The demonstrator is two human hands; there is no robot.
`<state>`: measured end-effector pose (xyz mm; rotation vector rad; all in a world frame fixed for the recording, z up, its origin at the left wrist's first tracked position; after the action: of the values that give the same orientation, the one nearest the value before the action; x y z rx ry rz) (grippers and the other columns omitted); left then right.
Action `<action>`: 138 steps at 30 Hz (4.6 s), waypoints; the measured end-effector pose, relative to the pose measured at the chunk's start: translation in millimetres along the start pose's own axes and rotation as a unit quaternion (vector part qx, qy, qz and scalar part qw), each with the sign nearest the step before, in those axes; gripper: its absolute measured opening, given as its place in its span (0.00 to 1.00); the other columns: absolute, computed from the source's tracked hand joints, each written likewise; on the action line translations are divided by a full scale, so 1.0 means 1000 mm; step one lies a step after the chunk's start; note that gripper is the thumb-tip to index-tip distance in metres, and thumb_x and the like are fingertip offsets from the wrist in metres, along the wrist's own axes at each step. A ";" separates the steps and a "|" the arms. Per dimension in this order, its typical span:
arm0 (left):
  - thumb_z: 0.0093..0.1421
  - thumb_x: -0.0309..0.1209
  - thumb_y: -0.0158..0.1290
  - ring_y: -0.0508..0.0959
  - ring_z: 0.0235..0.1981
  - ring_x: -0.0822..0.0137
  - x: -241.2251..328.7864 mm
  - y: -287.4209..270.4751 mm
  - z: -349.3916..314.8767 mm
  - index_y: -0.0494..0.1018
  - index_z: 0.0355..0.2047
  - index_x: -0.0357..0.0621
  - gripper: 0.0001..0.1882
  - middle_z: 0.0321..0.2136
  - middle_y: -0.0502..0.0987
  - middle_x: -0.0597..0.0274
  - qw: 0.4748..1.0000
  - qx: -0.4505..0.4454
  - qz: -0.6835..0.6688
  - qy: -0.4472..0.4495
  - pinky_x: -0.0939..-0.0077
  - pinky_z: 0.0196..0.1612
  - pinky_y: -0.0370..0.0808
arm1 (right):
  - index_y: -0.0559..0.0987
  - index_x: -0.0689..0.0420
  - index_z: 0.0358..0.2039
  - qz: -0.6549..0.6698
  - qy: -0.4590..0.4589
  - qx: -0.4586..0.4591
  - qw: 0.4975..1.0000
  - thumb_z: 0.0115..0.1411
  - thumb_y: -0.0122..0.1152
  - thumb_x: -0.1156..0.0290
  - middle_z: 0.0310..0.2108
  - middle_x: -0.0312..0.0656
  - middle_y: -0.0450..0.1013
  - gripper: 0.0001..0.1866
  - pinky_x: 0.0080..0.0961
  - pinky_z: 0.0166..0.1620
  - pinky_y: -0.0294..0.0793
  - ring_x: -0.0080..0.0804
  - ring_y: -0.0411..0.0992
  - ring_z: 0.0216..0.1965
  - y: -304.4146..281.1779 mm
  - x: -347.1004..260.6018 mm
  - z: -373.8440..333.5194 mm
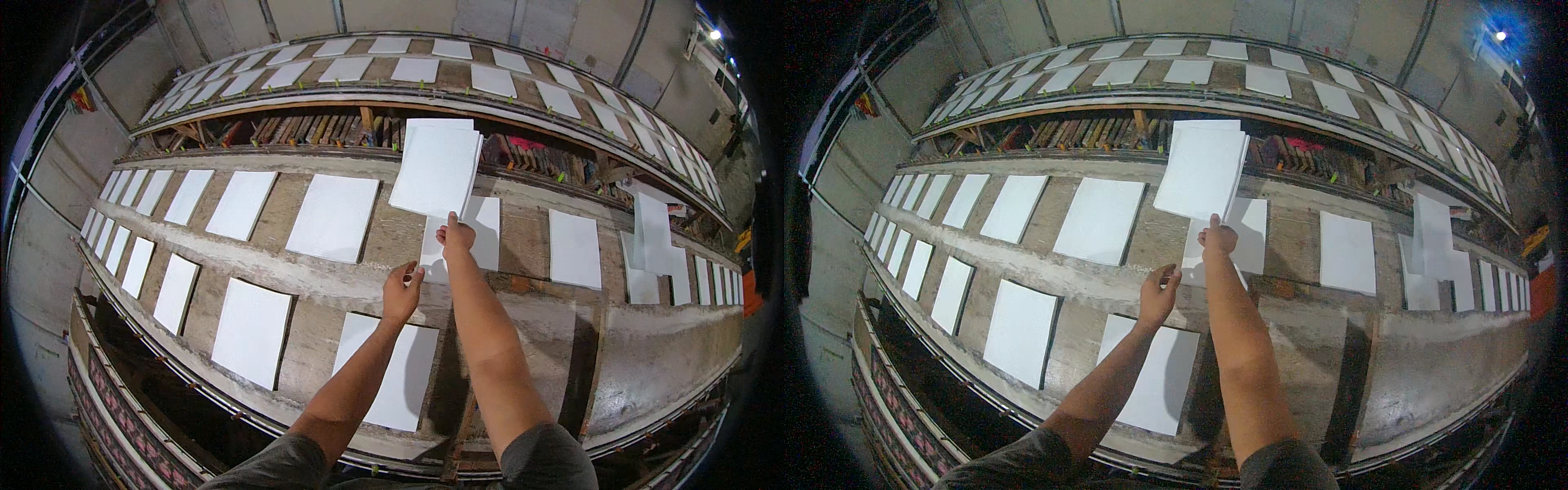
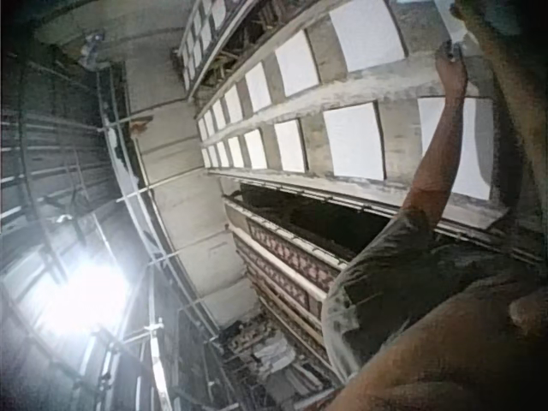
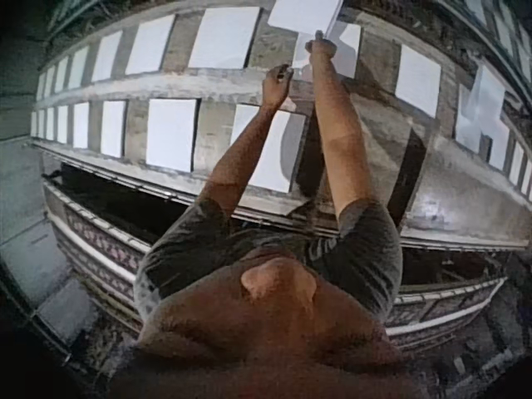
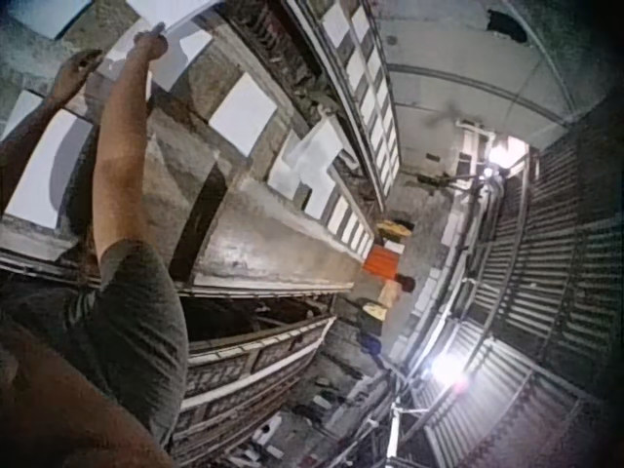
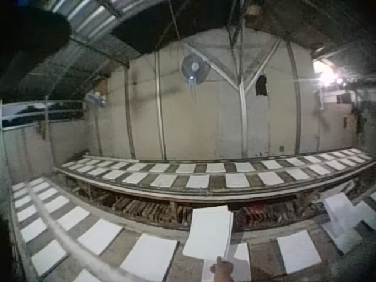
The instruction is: The person repeatedly picks up white rectangular sheets of paper and places them into wooden frames on a workbench. They smooth the paper with their hands to ensure it is flat within the frame before moving to the next sheet. The process is repeated continuously throughout the clip.
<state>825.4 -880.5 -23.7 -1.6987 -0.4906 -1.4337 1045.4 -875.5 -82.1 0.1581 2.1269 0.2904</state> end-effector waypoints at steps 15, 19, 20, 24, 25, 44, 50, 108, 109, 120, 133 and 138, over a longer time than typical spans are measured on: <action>0.69 0.39 0.55 0.78 0.45 0.68 0.052 -0.043 -0.009 0.70 0.63 0.39 0.26 0.47 0.80 0.58 0.908 -0.040 -0.399 -0.122 0.70 0.50 0.75 | 0.77 0.61 0.38 -0.016 -0.083 -0.125 0.989 0.68 0.64 0.65 0.28 0.42 0.77 0.11 0.32 0.32 0.78 0.34 0.76 0.28 -0.214 -0.031 -0.144; 0.63 0.23 0.61 0.76 0.46 0.75 0.058 -0.009 -0.053 0.65 0.67 0.36 0.32 0.50 0.80 0.59 0.948 -0.105 -0.299 -0.010 0.78 0.51 0.72 | 0.70 0.65 0.60 -0.141 -0.029 -0.270 0.952 0.65 0.67 0.66 0.52 0.51 0.74 0.27 0.39 0.44 0.82 0.40 0.76 0.50 -0.309 -0.069 -0.169; 0.63 0.23 0.61 0.77 0.46 0.74 0.064 -0.002 -0.069 0.65 0.67 0.36 0.32 0.49 0.81 0.59 0.951 -0.097 -0.292 -0.009 0.78 0.52 0.72 | 0.69 0.62 0.63 -0.085 -0.001 -0.108 0.991 0.64 0.67 0.67 0.61 0.50 0.68 0.29 0.43 0.57 0.74 0.40 0.71 0.58 -0.287 -0.106 -0.227; 0.64 0.24 0.61 0.77 0.45 0.72 0.082 0.043 -0.149 0.64 0.68 0.35 0.32 0.49 0.81 0.58 0.951 -0.153 -0.266 -0.013 0.76 0.52 0.73 | 0.74 0.54 0.63 -0.189 -0.189 -0.106 0.958 0.65 0.66 0.71 0.58 0.45 0.72 0.25 0.39 0.62 0.68 0.41 0.71 0.59 -0.363 -0.133 -0.189; 0.64 0.25 0.60 0.77 0.45 0.71 0.084 0.052 -0.158 0.64 0.68 0.34 0.32 0.49 0.81 0.57 0.951 -0.170 -0.258 -0.007 0.76 0.52 0.73 | 0.74 0.55 0.63 -0.181 -0.181 -0.109 0.961 0.65 0.66 0.71 0.58 0.45 0.72 0.26 0.38 0.62 0.68 0.40 0.71 0.59 -0.372 -0.141 -0.193; 0.60 0.32 0.60 0.83 0.35 0.40 0.037 0.126 -0.291 0.80 0.36 0.35 0.11 0.30 0.81 0.40 0.966 -0.116 0.219 0.068 0.51 0.40 0.79 | 0.84 0.63 0.46 -0.368 -0.284 0.031 0.885 0.57 0.72 0.68 0.39 0.53 0.81 0.17 0.38 0.48 0.77 0.46 0.79 0.42 -0.523 -0.035 -0.199; 0.60 0.31 0.56 0.83 0.36 0.38 0.028 0.131 -0.285 0.80 0.35 0.34 0.11 0.31 0.81 0.36 0.951 -0.132 0.277 0.042 0.49 0.43 0.80 | 0.86 0.60 0.44 -0.427 -0.286 0.037 0.857 0.55 0.74 0.65 0.40 0.56 0.80 0.18 0.44 0.50 0.77 0.56 0.78 0.45 -0.526 -0.028 -0.196; 0.72 0.46 0.41 0.43 0.76 0.43 0.027 0.186 -0.302 0.49 0.74 0.41 0.36 0.75 0.46 0.44 0.854 -0.201 0.446 0.180 0.45 0.75 0.44 | 0.52 0.61 0.74 -0.722 -0.342 -0.091 0.595 0.72 0.45 0.47 0.76 0.54 0.45 0.40 0.58 0.73 0.44 0.52 0.42 0.76 -0.452 -0.038 -0.221; 0.72 0.47 0.40 0.43 0.76 0.43 0.025 0.186 -0.302 0.48 0.74 0.41 0.36 0.75 0.45 0.44 0.845 -0.198 0.464 0.178 0.45 0.75 0.44 | 0.52 0.61 0.74 -0.714 -0.349 -0.098 0.599 0.72 0.45 0.47 0.76 0.54 0.45 0.40 0.58 0.73 0.43 0.52 0.42 0.76 -0.448 -0.038 -0.213; 0.74 0.44 0.36 0.40 0.77 0.47 0.034 0.185 -0.295 0.46 0.75 0.44 0.34 0.76 0.42 0.48 0.857 -0.224 0.438 0.153 0.48 0.76 0.40 | 0.55 0.63 0.73 -0.692 -0.387 -0.078 0.605 0.70 0.47 0.50 0.74 0.57 0.48 0.39 0.60 0.72 0.46 0.55 0.46 0.75 -0.446 -0.043 -0.196; 0.71 0.38 0.41 0.44 0.76 0.44 0.033 0.183 -0.301 0.50 0.73 0.41 0.33 0.75 0.47 0.46 0.878 -0.206 0.391 0.181 0.45 0.75 0.43 | 0.57 0.61 0.73 -0.705 -0.357 -0.050 0.611 0.68 0.47 0.51 0.74 0.57 0.50 0.39 0.64 0.70 0.48 0.57 0.48 0.75 -0.469 -0.021 -0.238; 0.69 0.40 0.49 0.44 0.76 0.44 0.010 0.177 -0.291 0.55 0.72 0.43 0.34 0.74 0.48 0.45 0.889 -0.203 0.346 0.221 0.45 0.75 0.44 | 0.57 0.59 0.73 -0.688 -0.378 -0.065 0.616 0.69 0.49 0.48 0.75 0.54 0.48 0.40 0.60 0.71 0.48 0.55 0.46 0.75 -0.475 -0.022 -0.229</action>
<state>782.3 -1214.4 -77.3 -1.5357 0.6596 -1.3504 864.7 -1371.6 -72.5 -1.2108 0.8739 -0.4919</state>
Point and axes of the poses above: each hand's wrist, its own z-axis towards the middle knuckle, its own y-axis out of the palm, x = y × z, the point moved 1 cm from there along z, towards the middle knuckle
